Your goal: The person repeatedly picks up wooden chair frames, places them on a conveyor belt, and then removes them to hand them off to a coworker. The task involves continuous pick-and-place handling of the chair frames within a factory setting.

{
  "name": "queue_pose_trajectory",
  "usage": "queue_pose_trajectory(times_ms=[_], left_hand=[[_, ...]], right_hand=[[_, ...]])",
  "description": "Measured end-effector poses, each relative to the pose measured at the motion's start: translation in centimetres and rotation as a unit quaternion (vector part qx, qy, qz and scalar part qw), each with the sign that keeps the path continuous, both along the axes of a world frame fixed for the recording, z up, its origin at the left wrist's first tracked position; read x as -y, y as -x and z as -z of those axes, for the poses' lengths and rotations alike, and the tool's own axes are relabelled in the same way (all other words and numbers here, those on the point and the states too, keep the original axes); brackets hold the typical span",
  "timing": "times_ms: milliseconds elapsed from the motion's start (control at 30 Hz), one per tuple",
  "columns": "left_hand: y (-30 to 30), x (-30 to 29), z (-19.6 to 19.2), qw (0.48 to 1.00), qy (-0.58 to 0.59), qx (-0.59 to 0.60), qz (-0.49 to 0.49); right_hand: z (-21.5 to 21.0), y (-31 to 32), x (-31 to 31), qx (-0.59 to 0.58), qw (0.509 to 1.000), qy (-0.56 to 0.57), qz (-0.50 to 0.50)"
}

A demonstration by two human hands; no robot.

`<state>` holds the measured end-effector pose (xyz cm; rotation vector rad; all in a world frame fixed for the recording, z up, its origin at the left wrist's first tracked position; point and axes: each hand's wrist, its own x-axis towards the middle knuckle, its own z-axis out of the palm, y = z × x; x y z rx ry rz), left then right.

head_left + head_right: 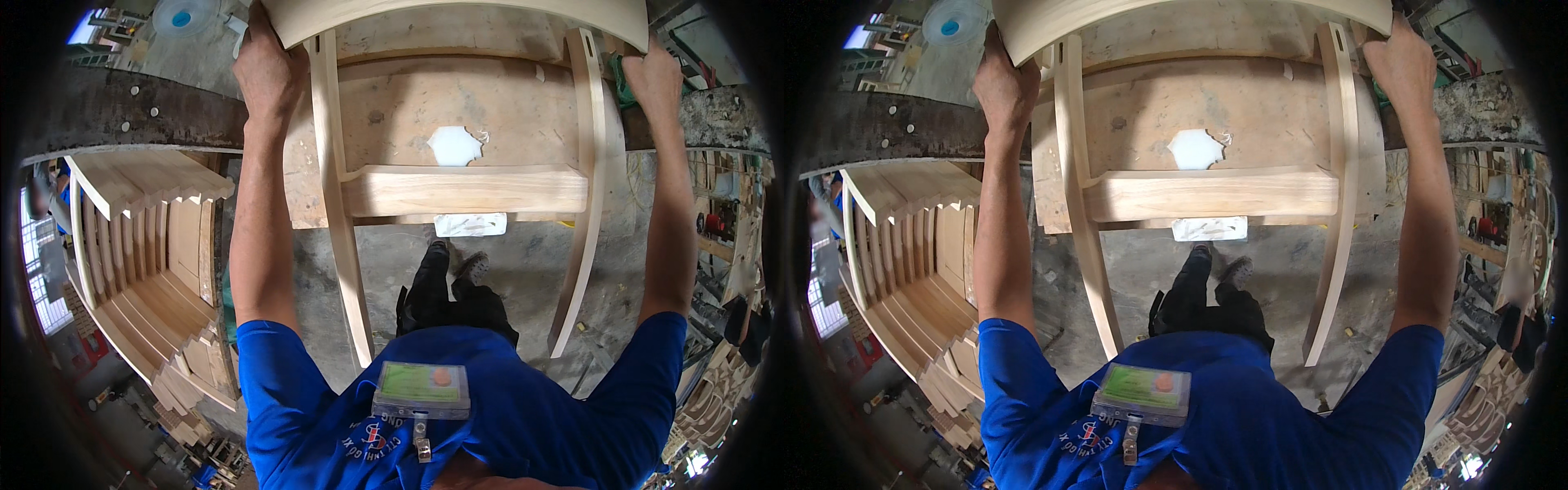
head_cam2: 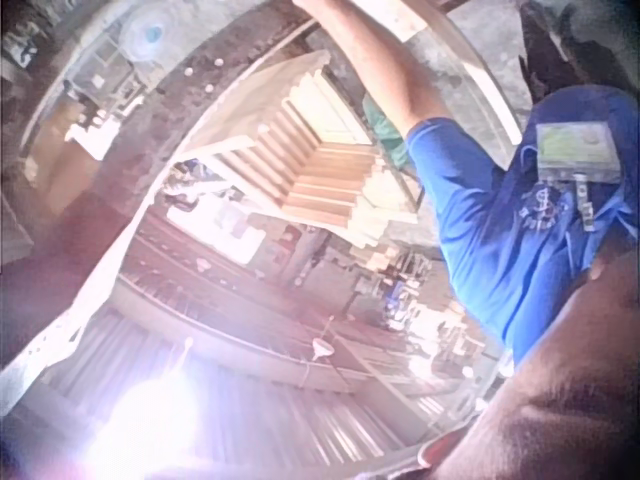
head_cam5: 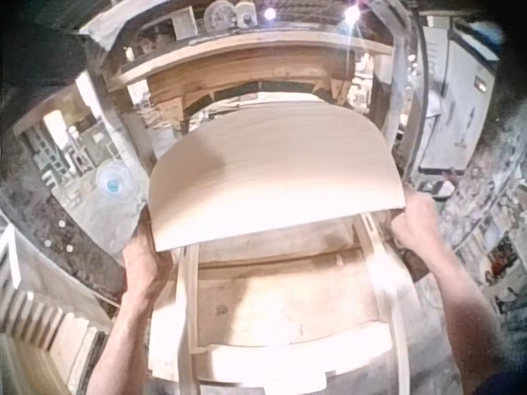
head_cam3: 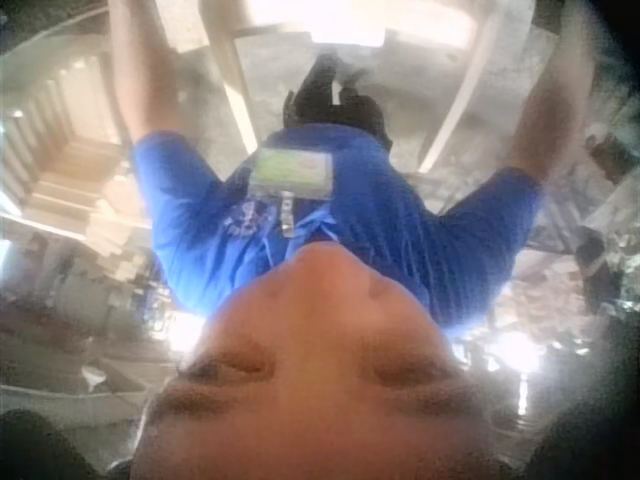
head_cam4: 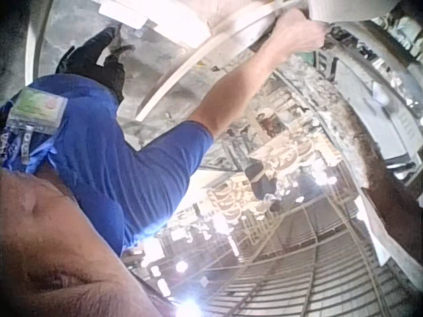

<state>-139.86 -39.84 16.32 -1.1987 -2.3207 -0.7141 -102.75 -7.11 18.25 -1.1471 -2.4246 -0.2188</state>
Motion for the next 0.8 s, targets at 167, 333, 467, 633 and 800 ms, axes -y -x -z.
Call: queue_pose_trajectory(times_ms=[167, 333, 467, 633, 800], left_hand=[[0.6, -1.9, 0.7, 0.999, -0.042, 0.001, 0.031], [0.7, -2.2, 1.5, 0.999, -0.022, 0.0, 0.037], [-0.1, -2.4, 1.5, 1.0, 0.002, 0.01, 0.022], [0.1, -1.9, 1.4, 0.998, -0.005, -0.018, 0.068], [-0.3, -1.9, 1.7, 0.999, 0.005, 0.001, 0.04]], right_hand=[[1.0, -1.5, -2.5, 0.017, 0.999, -0.022, 0.022], [1.7, -1.3, -2.7, -0.003, 1.0, -0.001, 0.004], [2.3, -1.4, -2.8, 0.014, 0.999, 0.002, 0.032], [2.8, -1.4, -2.4, -0.009, 1.0, 0.007, 0.029], [3.5, -1.3, -1.8, -0.02, 0.999, 0.03, 0.015]])
